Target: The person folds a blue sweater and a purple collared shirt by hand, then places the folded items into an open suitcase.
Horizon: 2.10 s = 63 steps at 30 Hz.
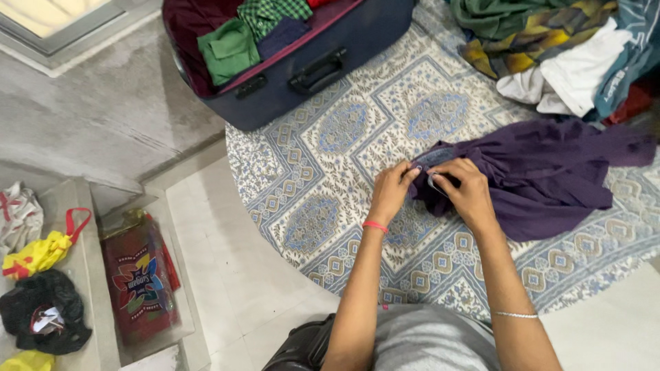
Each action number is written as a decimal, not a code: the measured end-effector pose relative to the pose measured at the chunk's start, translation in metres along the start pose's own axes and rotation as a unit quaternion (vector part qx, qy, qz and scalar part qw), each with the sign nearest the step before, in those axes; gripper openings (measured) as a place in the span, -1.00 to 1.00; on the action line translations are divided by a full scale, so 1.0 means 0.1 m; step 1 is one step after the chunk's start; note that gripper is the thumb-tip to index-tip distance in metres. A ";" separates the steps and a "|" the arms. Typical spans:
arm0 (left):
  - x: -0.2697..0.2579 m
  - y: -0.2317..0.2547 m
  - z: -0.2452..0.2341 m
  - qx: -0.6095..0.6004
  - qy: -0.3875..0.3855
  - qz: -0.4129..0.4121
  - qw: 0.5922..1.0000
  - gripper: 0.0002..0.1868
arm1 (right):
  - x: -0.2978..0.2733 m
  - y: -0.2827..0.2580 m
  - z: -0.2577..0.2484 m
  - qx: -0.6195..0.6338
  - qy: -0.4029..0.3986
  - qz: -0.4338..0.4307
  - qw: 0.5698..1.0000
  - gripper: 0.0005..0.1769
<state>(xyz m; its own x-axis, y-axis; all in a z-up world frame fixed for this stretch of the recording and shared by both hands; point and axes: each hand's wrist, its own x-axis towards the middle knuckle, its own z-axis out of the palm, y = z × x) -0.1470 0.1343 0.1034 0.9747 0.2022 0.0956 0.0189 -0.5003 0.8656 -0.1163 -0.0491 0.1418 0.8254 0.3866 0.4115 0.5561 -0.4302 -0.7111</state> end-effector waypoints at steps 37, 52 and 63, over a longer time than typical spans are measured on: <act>-0.04 0.11 0.21 0.107 0.001 0.090 0.990 -0.75 | -0.01 0.00 0.06 -0.111 0.021 0.032 0.993 -0.82; -0.02 -0.25 0.34 -0.021 -0.029 0.057 0.998 -0.79 | -0.11 0.13 0.11 0.046 -0.048 0.181 0.981 -0.71; -0.03 -0.13 0.24 0.002 -0.014 0.038 0.999 -0.69 | -0.10 0.18 0.08 0.047 -0.041 0.179 0.982 -0.69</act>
<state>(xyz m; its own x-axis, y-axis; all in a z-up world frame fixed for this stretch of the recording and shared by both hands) -0.1443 0.1202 0.0804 0.9794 0.1393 0.1464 -0.0543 -0.5164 0.8546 -0.1151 -0.0541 0.1208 0.9534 0.2904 0.0819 0.2177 -0.4743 -0.8530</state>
